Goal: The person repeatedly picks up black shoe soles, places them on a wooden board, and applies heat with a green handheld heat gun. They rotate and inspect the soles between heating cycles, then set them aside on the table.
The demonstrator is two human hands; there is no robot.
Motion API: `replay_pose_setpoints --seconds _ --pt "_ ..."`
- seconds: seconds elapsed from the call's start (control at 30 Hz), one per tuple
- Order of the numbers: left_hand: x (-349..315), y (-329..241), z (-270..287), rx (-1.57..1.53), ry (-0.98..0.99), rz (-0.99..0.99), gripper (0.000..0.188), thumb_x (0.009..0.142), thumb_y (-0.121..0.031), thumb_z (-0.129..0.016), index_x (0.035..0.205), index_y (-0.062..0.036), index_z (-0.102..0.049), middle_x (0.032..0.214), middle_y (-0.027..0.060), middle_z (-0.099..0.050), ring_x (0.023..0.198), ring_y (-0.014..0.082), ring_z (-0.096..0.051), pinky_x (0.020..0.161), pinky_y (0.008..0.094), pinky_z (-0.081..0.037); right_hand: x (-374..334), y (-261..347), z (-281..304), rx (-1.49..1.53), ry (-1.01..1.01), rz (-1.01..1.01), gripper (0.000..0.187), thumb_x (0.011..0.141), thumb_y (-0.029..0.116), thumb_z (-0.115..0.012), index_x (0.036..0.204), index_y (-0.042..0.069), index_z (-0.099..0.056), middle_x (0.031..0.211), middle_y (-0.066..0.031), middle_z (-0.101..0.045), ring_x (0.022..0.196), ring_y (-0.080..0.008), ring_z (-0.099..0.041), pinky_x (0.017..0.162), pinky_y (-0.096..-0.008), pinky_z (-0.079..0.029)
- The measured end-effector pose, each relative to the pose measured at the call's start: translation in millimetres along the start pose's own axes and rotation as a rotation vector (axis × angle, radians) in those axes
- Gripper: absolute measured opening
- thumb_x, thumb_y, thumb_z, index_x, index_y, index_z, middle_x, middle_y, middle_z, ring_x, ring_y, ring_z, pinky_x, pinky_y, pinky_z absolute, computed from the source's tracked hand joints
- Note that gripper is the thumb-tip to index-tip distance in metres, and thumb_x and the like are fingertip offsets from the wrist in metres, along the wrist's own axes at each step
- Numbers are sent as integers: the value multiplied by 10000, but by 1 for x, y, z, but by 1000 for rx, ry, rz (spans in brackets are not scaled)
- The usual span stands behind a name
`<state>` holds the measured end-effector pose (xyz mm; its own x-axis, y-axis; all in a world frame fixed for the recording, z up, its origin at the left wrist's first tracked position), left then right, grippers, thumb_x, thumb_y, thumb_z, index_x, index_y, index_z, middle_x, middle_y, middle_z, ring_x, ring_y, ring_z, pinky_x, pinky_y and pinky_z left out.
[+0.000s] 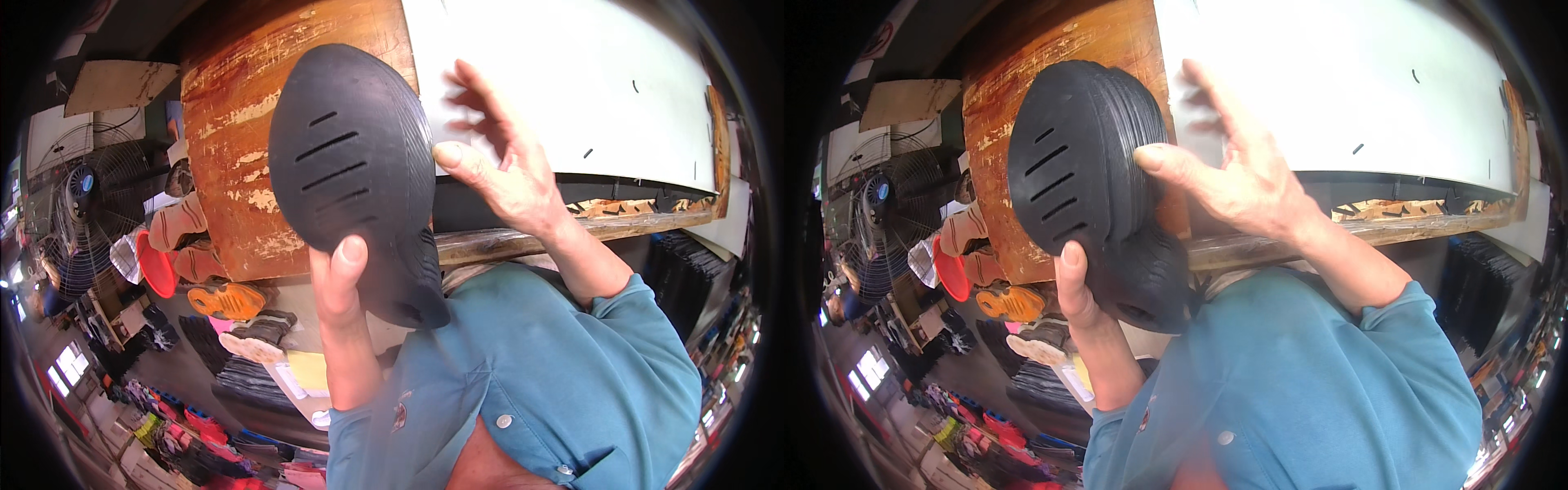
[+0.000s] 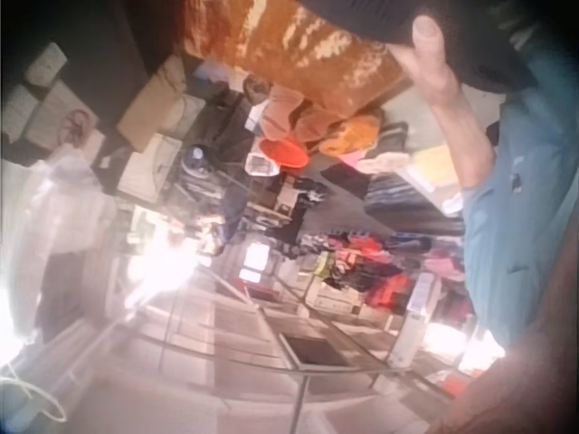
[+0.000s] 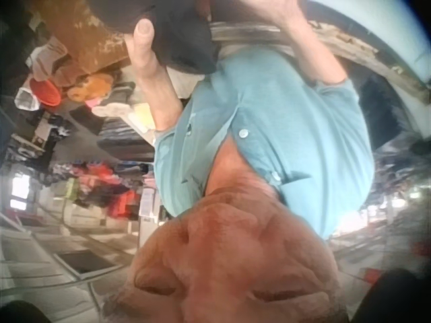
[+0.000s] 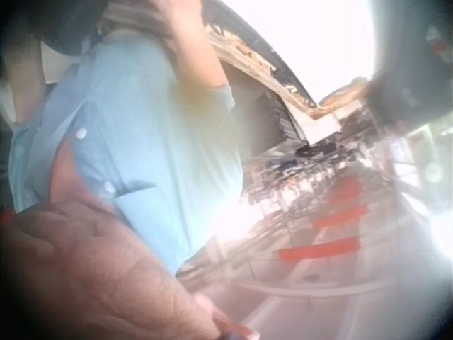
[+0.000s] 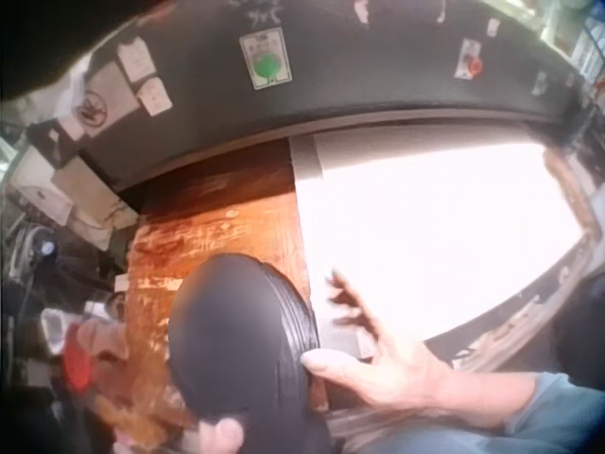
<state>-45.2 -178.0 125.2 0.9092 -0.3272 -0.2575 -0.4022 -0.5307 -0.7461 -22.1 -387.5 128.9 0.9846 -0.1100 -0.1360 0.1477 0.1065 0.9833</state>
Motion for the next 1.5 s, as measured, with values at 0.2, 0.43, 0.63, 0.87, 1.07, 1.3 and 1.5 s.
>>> replay_pose_setpoints --seconds 0.2,0.43,0.63,0.87,1.07,1.3,1.5 --pt "4 4 -1 136 -80 70 622 999 -280 -707 1474 57 -490 1368 166 -627 1206 251 -639 1039 404 -528 -16 26 5 -233 49 549 413 848 -16 -833 1247 -22 -728 804 -37 -623 655 -108 -555 614 -249 -467" --pt "7 19 -17 325 -149 64 592 983 -138 -742 1487 23 -476 1369 127 -627 1241 216 -614 1090 378 -488 -37 8 18 -47 108 108 489 944 6 -778 1417 -8 -657 855 11 -586 710 -51 -520 623 -223 -440" --pt "1 30 -42 503 -215 9 828 896 -82 -828 1560 -32 -336 1398 138 -590 1272 229 -604 1102 393 -484 -51 4 30 435 124 -318 520 1007 39 -725 1510 29 -590 845 30 -599 687 -40 -536 604 -214 -445" --pt "-1 41 -48 795 -145 -145 817 847 -100 -876 1513 -14 -412 1316 149 -656 1184 251 -670 1040 402 -531 -37 15 35 591 147 -530 465 936 176 -834 1315 -37 -669 844 -22 -692 615 -48 -587 533 -218 -455" --pt "-1 41 -35 585 -195 -108 777 863 -150 -884 1478 6 -436 1339 141 -652 1222 235 -655 1064 389 -523 -22 11 27 287 289 -447 160 959 160 -812 931 15 -751 769 27 -681 611 -10 -547 532 -203 -419" --pt "7 40 -3 339 -86 -51 1305 794 -488 -941 1659 42 -120 1571 213 -451 1411 290 -503 1176 424 -428 -27 12 6 567 217 -279 120 1019 156 -727 1060 43 -731 788 41 -672 606 -5 -524 520 -196 -405" --pt "9 38 -3 320 -74 19 1057 941 -34 -744 1690 39 -2 1597 229 -402 1439 297 -471 1205 426 -389 -23 60 52 203 -44 90 148 1009 66 -679 1130 -3 -729 815 15 -676 558 -8 -495 511 -179 -379"
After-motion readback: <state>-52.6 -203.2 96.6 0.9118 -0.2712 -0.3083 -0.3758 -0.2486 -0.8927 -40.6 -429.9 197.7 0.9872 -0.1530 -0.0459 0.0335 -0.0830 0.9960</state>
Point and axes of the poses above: each hand's wrist, its own x-axis towards the middle knuckle, its own z-axis out of the back of the hand, y = z × x, the point moved 3 cm from there along x, towards the middle knuckle
